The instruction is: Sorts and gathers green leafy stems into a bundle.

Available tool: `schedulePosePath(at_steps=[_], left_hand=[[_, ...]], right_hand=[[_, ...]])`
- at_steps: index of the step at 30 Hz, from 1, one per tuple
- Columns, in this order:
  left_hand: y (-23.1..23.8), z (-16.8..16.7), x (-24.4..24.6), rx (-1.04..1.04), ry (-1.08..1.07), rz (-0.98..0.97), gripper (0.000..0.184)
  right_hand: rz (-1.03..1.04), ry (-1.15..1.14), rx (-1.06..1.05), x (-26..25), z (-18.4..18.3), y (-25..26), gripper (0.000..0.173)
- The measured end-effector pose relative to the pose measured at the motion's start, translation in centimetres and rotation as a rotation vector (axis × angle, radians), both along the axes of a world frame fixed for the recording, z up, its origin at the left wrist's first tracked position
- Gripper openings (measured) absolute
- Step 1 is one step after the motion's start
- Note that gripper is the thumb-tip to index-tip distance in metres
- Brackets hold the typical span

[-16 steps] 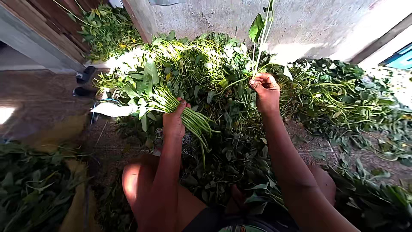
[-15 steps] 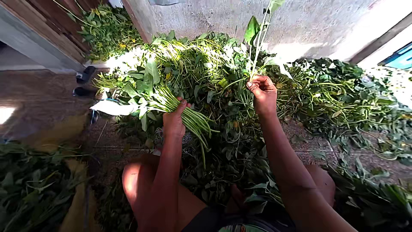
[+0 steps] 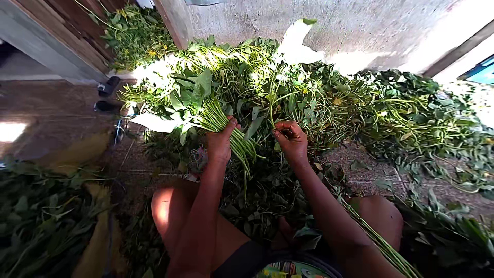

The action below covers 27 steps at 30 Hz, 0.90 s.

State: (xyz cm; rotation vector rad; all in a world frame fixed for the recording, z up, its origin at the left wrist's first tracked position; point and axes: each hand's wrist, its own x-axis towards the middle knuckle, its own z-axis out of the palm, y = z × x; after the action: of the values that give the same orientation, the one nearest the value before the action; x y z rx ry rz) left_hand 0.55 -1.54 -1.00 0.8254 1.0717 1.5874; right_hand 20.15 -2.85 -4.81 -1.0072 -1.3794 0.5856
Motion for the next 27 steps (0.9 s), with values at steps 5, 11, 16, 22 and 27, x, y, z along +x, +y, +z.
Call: schedulePosePath(at_steps=[5,11,16,22,27], left_hand=[[-0.5,-0.2,0.5,-0.005,0.057,-0.092,0.020],[-0.7,-0.1,0.9,-0.055,0.070,-0.139,0.017],[-0.9,-0.1,0.6,0.002,0.039,-0.219,0.020],[-1.2,0.1,0.5,-0.012,0.102,-0.221,0.021],[-1.2,0.0,0.5,-0.055,0.115,-0.215,0.028]], right_hand=[[0.022,-0.027,-0.034,-1.2,-0.1,-1.4,0.016],[0.032,-0.074,-0.031,-2.5,0.0,-2.5,0.017],[-0.001,-0.157,-0.026,-3.3,0.4,-3.2,0.017],[0.002,-0.185,-0.023,-3.6,0.2,-3.6,0.017],[0.026,-0.218,-0.025,-3.9,0.0,-4.0,0.018]])
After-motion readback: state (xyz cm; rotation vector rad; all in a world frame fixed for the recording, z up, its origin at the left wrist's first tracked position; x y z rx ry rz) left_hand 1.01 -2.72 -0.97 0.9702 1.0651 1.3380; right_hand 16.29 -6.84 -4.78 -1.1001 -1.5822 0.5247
